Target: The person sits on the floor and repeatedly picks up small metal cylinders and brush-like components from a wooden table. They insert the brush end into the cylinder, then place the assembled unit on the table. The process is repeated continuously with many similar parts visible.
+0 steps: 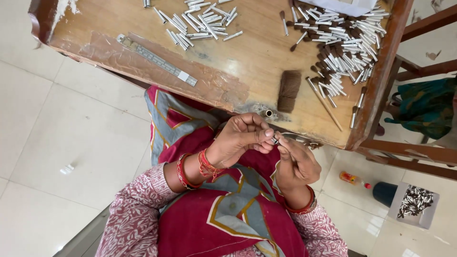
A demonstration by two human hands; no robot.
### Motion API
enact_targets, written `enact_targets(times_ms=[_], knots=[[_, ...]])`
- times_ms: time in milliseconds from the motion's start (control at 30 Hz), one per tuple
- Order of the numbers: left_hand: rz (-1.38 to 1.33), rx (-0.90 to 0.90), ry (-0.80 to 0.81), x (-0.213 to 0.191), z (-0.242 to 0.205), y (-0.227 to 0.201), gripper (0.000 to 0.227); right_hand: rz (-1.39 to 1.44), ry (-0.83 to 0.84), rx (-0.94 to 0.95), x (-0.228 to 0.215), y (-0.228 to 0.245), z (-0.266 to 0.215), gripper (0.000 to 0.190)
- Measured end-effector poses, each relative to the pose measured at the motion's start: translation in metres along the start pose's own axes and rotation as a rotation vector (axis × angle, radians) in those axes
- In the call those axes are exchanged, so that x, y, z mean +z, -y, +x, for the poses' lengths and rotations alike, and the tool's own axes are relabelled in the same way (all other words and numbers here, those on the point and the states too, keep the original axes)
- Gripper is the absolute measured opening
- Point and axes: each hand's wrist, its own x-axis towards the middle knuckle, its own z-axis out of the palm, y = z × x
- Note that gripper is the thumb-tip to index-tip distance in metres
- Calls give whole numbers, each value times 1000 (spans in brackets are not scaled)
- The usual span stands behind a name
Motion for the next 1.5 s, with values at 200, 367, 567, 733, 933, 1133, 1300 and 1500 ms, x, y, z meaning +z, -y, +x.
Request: enact_targets(times_ms=[200,367,567,733,933,1133,1300,1500], knots=[[-21,0,21,0,-2,0,17,-9,8,9,0,-3,-3,14],[-30,5,25,1,-4,-1,16,20,14,3,2,-2,0,14],[-8,-19,-6,5,-6,-8,15,25,58,-1,1,5,7,15],[21,-11,-38,0,-3,-11,16,-64,140,-53,-1,18,25,18],[140,136,-80,-9,1,-7,14,-87,277,95,-8,25,37,22],[124,173,-69,-11,1,-5,12,-30,300,170,-8,27,37,25],[136,161,-64,-11,0,-5,12,-6,284,195,-6,31,35,31],[149,159,-47,-7,-1,-9,10,-28,331,205,-10,30,37,34]])
